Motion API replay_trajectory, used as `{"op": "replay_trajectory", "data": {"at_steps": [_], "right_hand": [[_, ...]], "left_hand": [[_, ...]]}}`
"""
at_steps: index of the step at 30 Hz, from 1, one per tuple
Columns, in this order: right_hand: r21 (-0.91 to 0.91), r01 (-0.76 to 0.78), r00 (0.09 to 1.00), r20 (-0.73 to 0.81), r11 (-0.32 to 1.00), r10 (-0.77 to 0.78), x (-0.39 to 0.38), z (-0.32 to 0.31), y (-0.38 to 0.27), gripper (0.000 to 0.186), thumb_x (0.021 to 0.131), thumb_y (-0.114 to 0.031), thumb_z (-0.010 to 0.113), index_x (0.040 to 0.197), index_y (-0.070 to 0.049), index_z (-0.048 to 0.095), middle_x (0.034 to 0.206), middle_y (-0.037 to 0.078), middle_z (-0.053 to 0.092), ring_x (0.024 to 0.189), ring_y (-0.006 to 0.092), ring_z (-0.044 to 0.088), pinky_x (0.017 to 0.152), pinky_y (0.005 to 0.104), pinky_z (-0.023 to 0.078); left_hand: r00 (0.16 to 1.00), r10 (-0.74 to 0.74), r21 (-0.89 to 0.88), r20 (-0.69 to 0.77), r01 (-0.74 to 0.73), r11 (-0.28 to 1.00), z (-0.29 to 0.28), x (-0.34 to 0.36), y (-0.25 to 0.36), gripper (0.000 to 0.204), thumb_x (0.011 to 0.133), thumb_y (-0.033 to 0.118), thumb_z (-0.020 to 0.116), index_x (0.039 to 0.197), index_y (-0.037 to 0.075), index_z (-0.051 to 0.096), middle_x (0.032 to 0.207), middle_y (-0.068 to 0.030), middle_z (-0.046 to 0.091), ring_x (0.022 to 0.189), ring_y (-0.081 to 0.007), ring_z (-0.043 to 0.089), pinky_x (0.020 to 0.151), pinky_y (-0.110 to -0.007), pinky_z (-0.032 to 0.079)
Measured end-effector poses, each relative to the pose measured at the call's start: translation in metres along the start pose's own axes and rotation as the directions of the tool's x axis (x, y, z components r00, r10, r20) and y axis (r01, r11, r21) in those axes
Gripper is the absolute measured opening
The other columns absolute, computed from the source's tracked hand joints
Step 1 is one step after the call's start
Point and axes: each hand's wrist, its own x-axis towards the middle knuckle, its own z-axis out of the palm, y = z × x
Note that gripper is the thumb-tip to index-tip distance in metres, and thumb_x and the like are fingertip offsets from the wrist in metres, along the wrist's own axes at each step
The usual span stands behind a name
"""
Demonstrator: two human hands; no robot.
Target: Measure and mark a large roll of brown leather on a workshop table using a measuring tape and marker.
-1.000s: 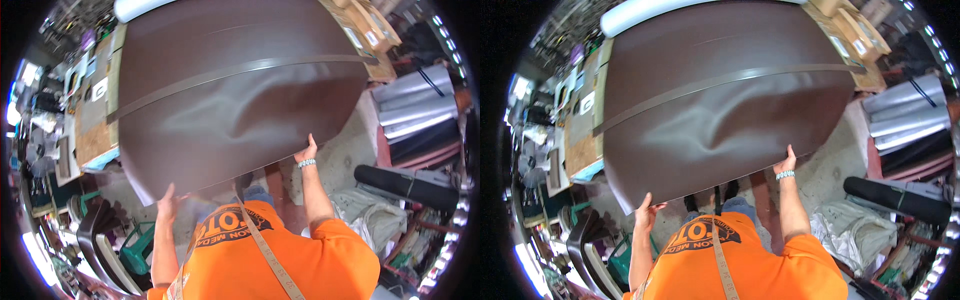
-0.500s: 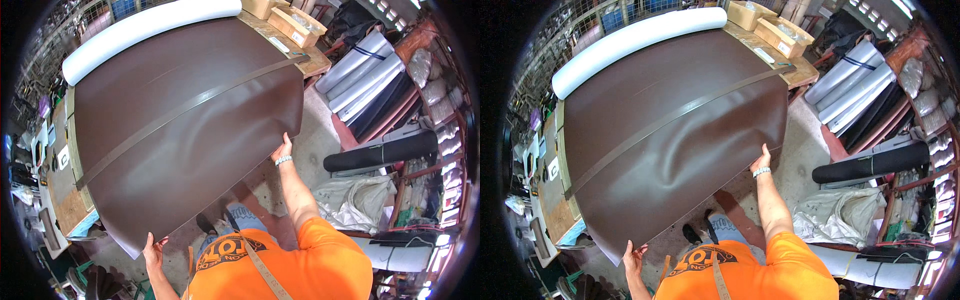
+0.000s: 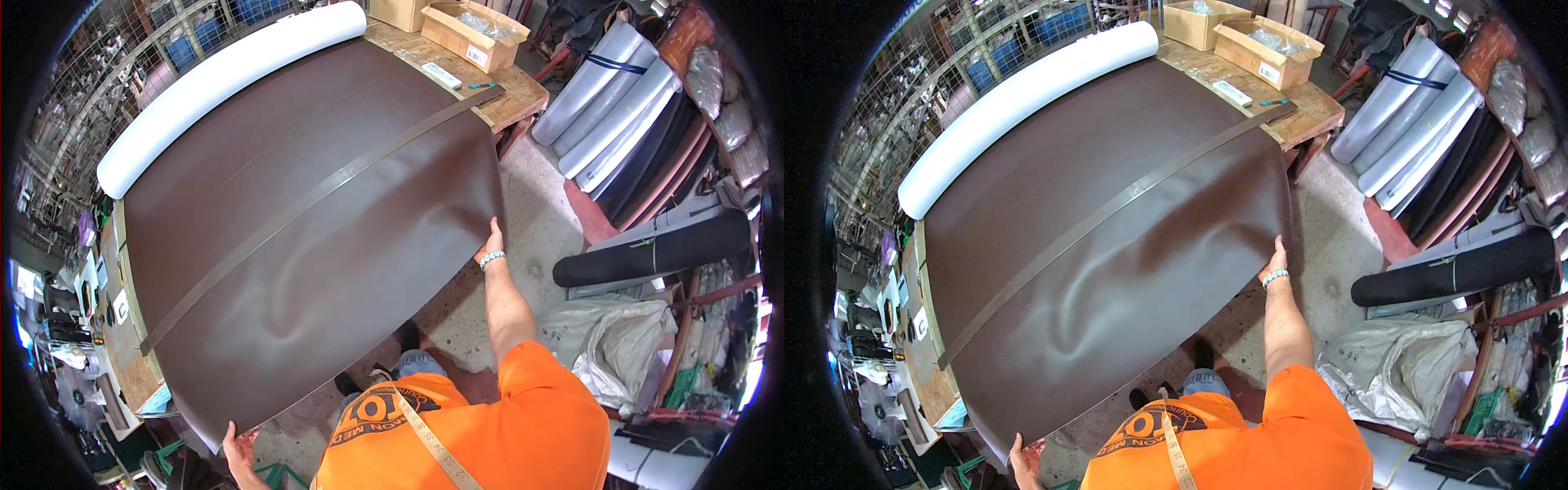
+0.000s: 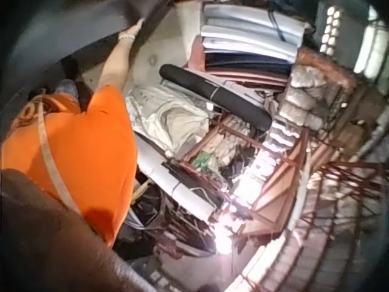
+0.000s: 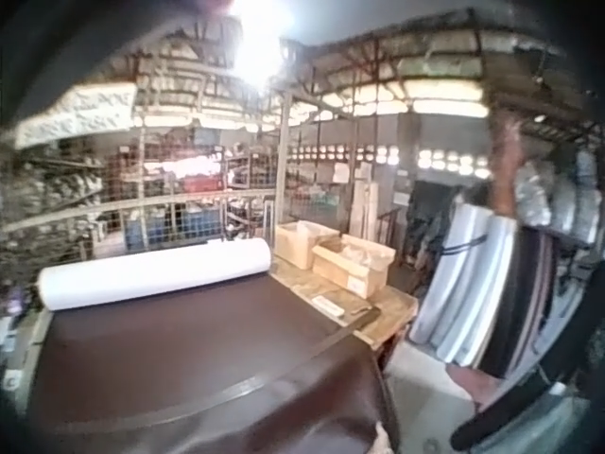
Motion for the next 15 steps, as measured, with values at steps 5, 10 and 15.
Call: {"op": "replay_trajectory", "data": {"at_steps": [5,10,15], "right_hand": [[-0.359,0.308,0.916,-0.139,0.881,-0.377,0.019,0.008,-0.047,0.079,0.090,-0.047,0.074,0.139,0.010,0.050,0.142,0.020,0.056,0.127,0.0325,0.055,0.108,0.0465,0.043],[-0.846,0.467,0.701,0.178,0.256,-0.690,-0.015,0.008,-0.102,0.061,0.085,-0.051,0.078,0.087,0.008,0.060,0.089,0.012,0.067,0.081,0.0203,0.060,0.077,0.0387,0.050],[-0.894,0.159,0.855,-0.087,0.419,-0.511,0.008,-0.027,-0.070,0.071,0.083,-0.058,0.079,0.088,0.012,0.062,0.091,0.018,0.066,0.082,0.0214,0.061,0.078,0.0401,0.053]], "left_hand": [[0.994,-0.047,-0.027,-0.100,0.045,0.999,-0.005,0.002,0.004,0.037,0.097,0.039,0.065,0.117,0.008,0.065,0.099,-0.0062,0.073,0.082,-0.0237,0.068,0.072,-0.044,0.056],[0.985,-0.082,-0.086,-0.152,0.069,0.994,-0.014,0.005,0.004,0.037,0.097,0.040,0.065,0.117,0.009,0.066,0.100,-0.0051,0.073,0.083,-0.0240,0.068,0.073,-0.046,0.055],[0.976,-0.043,-0.096,-0.212,0.023,0.995,-0.003,-0.007,0.002,0.039,0.097,0.041,0.065,0.119,0.009,0.064,0.107,-0.0063,0.072,0.087,-0.0263,0.068,0.074,-0.045,0.055]]}}
